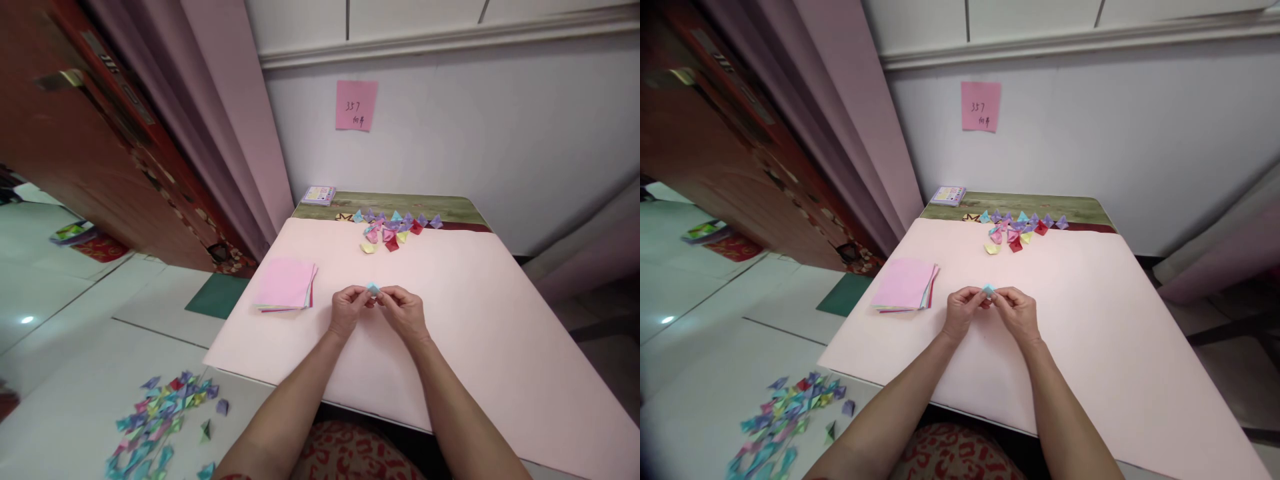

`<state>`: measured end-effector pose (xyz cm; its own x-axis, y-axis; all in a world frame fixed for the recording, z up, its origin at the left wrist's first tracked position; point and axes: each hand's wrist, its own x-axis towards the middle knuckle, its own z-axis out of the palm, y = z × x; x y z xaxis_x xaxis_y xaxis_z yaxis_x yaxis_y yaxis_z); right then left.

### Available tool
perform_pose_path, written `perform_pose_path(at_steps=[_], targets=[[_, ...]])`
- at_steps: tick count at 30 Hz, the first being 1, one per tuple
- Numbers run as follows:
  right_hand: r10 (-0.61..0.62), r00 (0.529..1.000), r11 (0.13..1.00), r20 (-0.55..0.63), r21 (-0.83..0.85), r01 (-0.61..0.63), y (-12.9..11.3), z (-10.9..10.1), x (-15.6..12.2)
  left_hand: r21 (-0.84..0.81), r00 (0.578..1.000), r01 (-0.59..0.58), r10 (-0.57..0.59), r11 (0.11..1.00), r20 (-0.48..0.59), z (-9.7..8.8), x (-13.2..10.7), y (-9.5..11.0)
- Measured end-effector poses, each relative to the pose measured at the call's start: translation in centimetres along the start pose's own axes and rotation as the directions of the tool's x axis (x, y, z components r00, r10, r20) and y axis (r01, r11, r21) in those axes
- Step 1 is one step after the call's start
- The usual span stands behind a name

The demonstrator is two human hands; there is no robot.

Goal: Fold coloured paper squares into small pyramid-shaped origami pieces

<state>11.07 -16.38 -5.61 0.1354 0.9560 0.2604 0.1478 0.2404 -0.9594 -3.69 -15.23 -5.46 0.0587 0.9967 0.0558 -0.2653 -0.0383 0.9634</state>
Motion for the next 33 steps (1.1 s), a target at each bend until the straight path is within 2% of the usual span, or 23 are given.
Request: perform_pose_path(at_steps=[5, 8, 11, 14, 16, 24, 28, 33], targets=[[0.077, 0.996, 0.994, -0.052, 0.086, -0.072, -0.1, 1.0, -0.1, -0.052, 1.000, 0.014, -0.015, 0.999, -0.020, 0.2, 0.0, 0.1], [0.101, 0.995, 0.973, -0.029, 0.210, -0.093, 0.4, 1.3, 0.0, -0.101, 0.999, 0.017, -0.021, 0.995, -0.034, 0.3, 0.1, 0.1], [0.161, 0.987, 0.951, 0.029, 0.263, -0.162, 0.8, 1.2, 0.1, -0.107, 0.999, 0.032, -0.035, 0.994, -0.026, 0.1, 0.3, 0.0], [0.223, 0.969, 0.942, 0.107, 0.233, -0.242, 1.1, 0.9, 0.1, -0.096, 0.999, 0.048, -0.048, 0.994, 0.005, 0.0, 0.3, -0.1], [0.229, 0.965, 0.951, 0.127, 0.182, -0.250, 1.2, 0.8, 0.0, -0.074, 0.998, 0.053, -0.051, 0.996, 0.028, 0.0, 0.3, -0.3], [0.214, 0.977, 0.972, -0.008, 0.100, -0.212, 0.2, 0.5, 0.1, -0.009, 0.994, 0.092, -0.091, 0.996, 0.065, -0.2, 0.4, -0.4], [0.209, 0.978, 0.971, 0.009, 0.113, -0.208, -0.1, 0.4, 0.2, 0.033, 0.993, 0.107, -0.108, 0.994, 0.049, -0.2, 0.3, -0.3], [0.209, 0.977, 0.968, 0.052, 0.129, -0.214, 0.1, 0.3, 0.3, 0.081, 0.988, 0.110, -0.118, 0.991, 0.100, -0.1, 0.1, -0.2]])
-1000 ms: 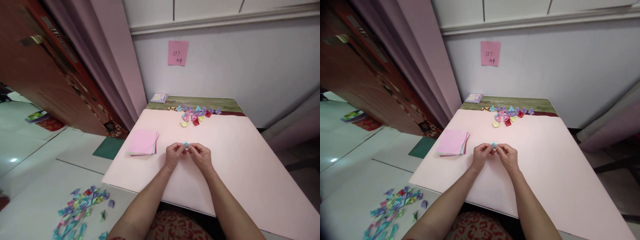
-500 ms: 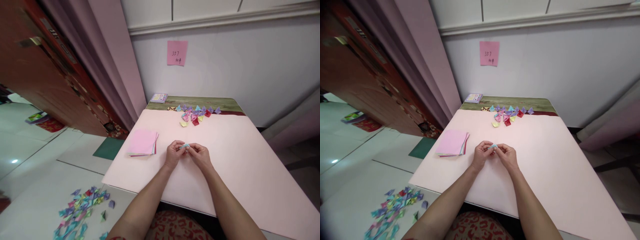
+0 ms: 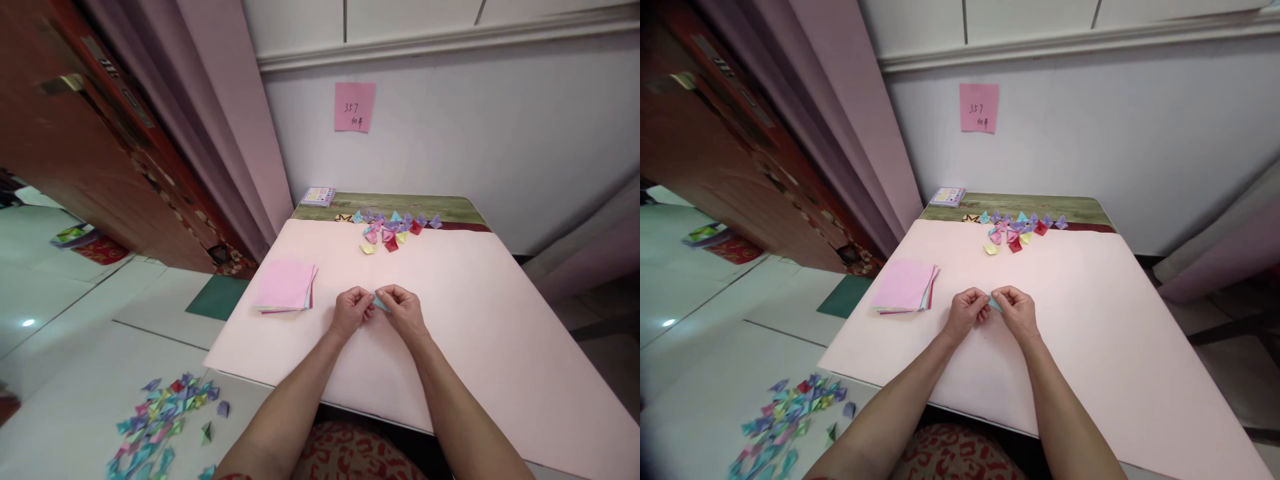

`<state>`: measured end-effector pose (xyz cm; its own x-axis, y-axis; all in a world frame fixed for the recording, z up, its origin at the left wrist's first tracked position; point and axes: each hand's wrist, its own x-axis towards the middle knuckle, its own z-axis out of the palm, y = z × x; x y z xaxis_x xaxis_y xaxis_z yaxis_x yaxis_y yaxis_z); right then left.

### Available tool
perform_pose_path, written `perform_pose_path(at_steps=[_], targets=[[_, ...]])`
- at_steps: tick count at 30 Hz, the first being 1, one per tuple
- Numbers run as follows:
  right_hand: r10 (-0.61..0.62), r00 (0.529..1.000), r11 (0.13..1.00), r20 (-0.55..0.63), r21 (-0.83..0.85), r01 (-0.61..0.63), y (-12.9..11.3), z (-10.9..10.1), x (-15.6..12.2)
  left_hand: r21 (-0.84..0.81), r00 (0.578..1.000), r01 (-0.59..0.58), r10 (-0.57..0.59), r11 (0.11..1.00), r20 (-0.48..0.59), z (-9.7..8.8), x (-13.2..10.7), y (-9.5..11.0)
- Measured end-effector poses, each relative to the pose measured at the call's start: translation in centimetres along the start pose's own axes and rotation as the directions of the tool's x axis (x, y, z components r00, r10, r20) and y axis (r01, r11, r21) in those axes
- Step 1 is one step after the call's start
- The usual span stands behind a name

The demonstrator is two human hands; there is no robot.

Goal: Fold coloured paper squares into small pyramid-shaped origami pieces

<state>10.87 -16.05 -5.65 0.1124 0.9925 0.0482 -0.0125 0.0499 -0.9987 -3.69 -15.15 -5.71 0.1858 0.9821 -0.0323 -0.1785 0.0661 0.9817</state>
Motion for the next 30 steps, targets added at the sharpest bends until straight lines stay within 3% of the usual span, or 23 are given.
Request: perform_pose_path(at_steps=[5, 10, 13, 17, 23, 30], targets=[[0.028, 0.999, 1.000, -0.018, -0.006, -0.028, 0.11, 0.04, -0.04, -0.071, 0.996, 0.013, -0.020, 0.997, -0.091, 0.13, 0.14, 0.07], [0.065, 0.992, 0.994, 0.106, 0.080, -0.074, 0.24, 0.15, -0.14, -0.123, 0.983, 0.003, -0.025, 0.992, -0.180, 0.07, 0.39, 0.09], [0.085, 0.996, 0.991, 0.010, 0.107, -0.085, 0.18, 0.12, -0.07, -0.145, 0.979, -0.062, 0.032, 0.987, -0.201, -0.05, 0.43, 0.10], [0.103, 0.985, 0.988, -0.140, 0.127, -0.085, 0.05, 0.09, 0.00, -0.129, 0.989, -0.098, 0.083, 0.987, -0.120, -0.19, 0.40, 0.04], [0.056, 0.987, 0.988, -0.148, 0.151, -0.033, -0.07, 0.45, -0.04, -0.108, 0.998, -0.053, 0.047, 0.993, -0.053, -0.12, 0.38, 0.06], [-0.090, 0.974, 0.995, -0.206, -0.047, 0.082, -0.63, 0.78, -0.45, -0.147, 0.999, 0.002, -0.008, 0.989, -0.045, -0.31, 0.39, 0.35]])
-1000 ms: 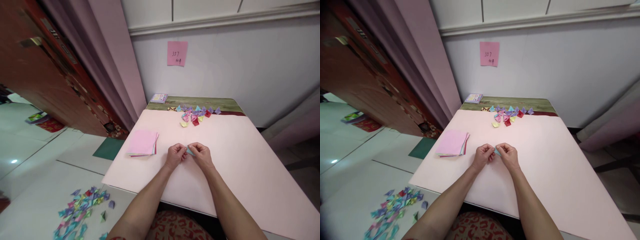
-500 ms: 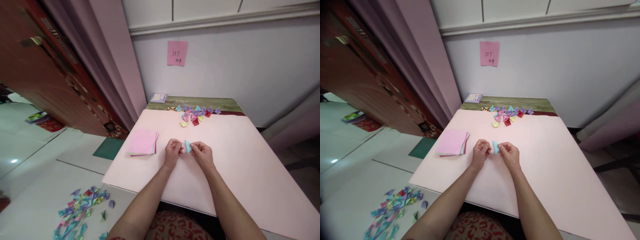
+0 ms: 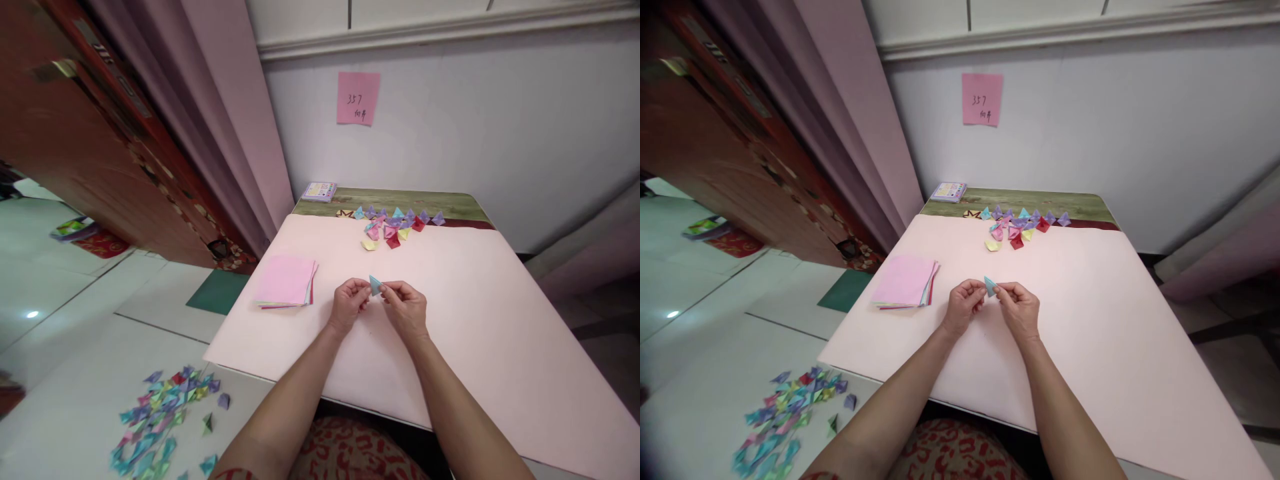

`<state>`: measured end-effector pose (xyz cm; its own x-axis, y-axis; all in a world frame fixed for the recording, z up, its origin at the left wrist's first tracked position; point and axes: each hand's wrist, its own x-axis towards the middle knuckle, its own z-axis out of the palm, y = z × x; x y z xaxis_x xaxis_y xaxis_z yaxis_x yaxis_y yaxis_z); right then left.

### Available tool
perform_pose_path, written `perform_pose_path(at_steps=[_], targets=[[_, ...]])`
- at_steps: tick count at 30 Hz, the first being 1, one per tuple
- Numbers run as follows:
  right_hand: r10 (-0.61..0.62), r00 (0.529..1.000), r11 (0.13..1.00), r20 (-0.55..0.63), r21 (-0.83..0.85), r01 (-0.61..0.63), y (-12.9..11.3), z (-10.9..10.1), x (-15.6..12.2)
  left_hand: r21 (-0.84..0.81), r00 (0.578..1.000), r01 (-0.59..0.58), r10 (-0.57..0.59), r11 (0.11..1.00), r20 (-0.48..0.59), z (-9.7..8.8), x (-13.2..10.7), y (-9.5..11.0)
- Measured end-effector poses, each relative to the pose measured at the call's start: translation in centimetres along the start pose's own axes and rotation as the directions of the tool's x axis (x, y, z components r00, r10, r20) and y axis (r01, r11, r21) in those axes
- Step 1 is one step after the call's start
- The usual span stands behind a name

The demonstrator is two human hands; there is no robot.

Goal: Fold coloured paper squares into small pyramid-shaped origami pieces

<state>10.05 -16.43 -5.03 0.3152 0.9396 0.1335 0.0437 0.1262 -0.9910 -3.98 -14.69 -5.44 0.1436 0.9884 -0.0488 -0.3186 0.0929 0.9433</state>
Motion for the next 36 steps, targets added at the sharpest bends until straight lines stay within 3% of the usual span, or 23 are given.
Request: perform_pose_path(at_steps=[5, 15, 18, 21, 24, 31, 36], targets=[[-0.066, 0.998, 0.997, -0.007, -0.031, 0.066, 0.1, 0.1, -0.2, -0.020, 0.999, 0.033, -0.032, 0.999, 0.041, -0.2, -0.2, 0.1], [-0.066, 0.997, 0.998, 0.035, -0.018, 0.067, -0.1, 0.2, -0.3, -0.013, 0.996, 0.037, -0.036, 0.999, 0.087, -0.1, -0.4, 0.5], [0.018, 0.988, 0.996, 0.151, 0.087, -0.032, -0.3, 0.1, -0.3, -0.023, 0.994, 0.030, -0.028, 0.999, 0.102, 0.0, -0.5, 0.7], [0.111, 0.948, 0.963, 0.298, 0.202, -0.177, -0.1, -0.1, -0.1, -0.022, 0.992, 0.029, -0.026, 0.999, 0.120, 0.0, -0.4, 0.7], [0.164, 0.903, 0.952, 0.396, 0.177, -0.251, 0.1, -0.3, 0.1, -0.013, 0.991, 0.028, -0.026, 1.000, 0.130, -0.1, -0.4, 0.7], [0.184, 0.906, 0.927, 0.381, 0.239, -0.289, -0.1, -1.0, 0.6, 0.041, 0.971, 0.116, -0.122, 0.992, 0.207, -0.7, -0.2, 1.7], [0.184, 0.891, 0.939, 0.415, 0.193, -0.284, -0.3, -1.1, 0.7, 0.046, 0.981, 0.121, -0.127, 0.992, 0.147, -0.3, -0.1, 1.6]])
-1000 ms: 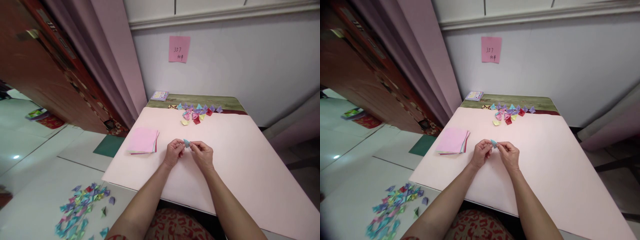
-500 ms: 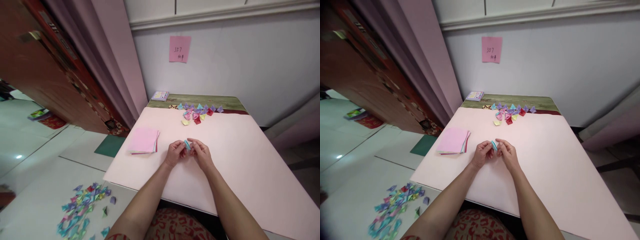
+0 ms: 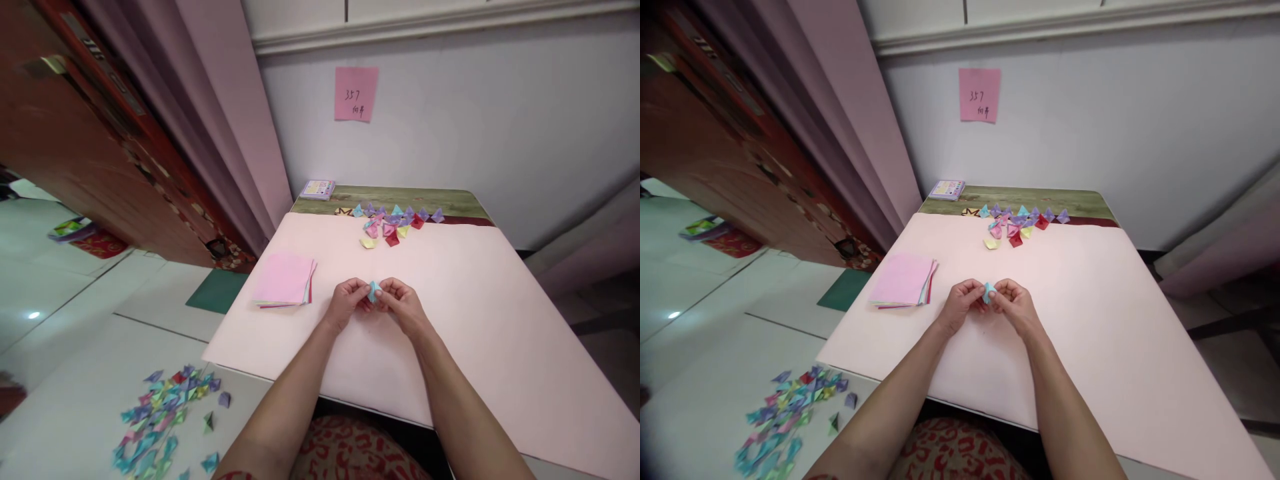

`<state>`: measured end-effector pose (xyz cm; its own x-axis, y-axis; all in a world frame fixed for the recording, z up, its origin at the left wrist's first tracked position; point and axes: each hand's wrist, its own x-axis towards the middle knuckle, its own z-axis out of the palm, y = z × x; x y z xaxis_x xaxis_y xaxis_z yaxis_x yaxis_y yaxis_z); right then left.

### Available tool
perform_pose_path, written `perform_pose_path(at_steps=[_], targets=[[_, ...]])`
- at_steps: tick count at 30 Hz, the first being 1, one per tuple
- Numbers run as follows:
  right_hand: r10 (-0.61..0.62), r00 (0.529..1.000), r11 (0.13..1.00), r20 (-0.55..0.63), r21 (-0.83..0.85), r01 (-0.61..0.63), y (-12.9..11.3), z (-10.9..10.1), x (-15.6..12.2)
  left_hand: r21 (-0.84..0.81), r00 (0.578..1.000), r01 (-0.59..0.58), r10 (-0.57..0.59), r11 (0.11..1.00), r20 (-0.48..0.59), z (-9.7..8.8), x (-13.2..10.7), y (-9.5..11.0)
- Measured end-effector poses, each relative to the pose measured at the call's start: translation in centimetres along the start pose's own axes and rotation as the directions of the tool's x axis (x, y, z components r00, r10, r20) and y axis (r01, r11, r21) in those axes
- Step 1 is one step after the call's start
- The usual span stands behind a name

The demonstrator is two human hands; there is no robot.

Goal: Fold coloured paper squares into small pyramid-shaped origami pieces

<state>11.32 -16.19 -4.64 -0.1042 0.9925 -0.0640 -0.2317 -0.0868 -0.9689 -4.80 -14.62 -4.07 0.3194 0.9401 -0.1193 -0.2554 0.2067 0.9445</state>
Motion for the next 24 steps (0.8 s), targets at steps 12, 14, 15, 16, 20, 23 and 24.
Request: perform_pose_path(at_steps=[12, 14, 15, 16, 20, 23, 24], targets=[[-0.004, 0.993, 1.000, -0.115, -0.007, 0.003, 1.5, 0.3, 0.4, -0.007, 0.973, -0.139, 0.135, 0.990, -0.187, 1.0, 0.4, -1.1], [-0.013, 0.989, 1.000, -0.147, 0.007, 0.014, 1.5, 0.4, 0.5, -0.004, 0.977, -0.116, 0.114, 0.993, -0.183, 0.9, 0.6, -1.2], [-0.029, 0.985, 0.999, -0.173, 0.011, 0.031, 1.5, 0.4, 0.6, -0.002, 0.981, -0.092, 0.090, 0.996, -0.171, 0.9, 0.7, -1.2], [-0.049, 0.978, 0.999, -0.201, 0.014, 0.053, 1.5, 0.4, 0.7, 0.002, 0.987, -0.059, 0.059, 0.998, -0.150, 0.8, 0.7, -1.2], [-0.107, 0.963, 0.992, -0.248, 0.043, 0.121, 1.5, 0.4, 0.9, 0.037, 0.997, 0.059, -0.057, 0.998, -0.057, 0.7, 1.0, -1.1], [-0.120, 0.968, 0.991, -0.220, 0.032, 0.130, 1.4, 0.4, 0.9, 0.042, 0.994, 0.092, -0.090, 0.995, -0.056, 0.8, 1.1, -0.8], [-0.123, 0.971, 0.991, -0.206, 0.024, 0.130, 1.3, 0.3, 0.8, 0.046, 0.993, 0.105, -0.102, 0.993, -0.058, 0.9, 1.1, -0.6]])
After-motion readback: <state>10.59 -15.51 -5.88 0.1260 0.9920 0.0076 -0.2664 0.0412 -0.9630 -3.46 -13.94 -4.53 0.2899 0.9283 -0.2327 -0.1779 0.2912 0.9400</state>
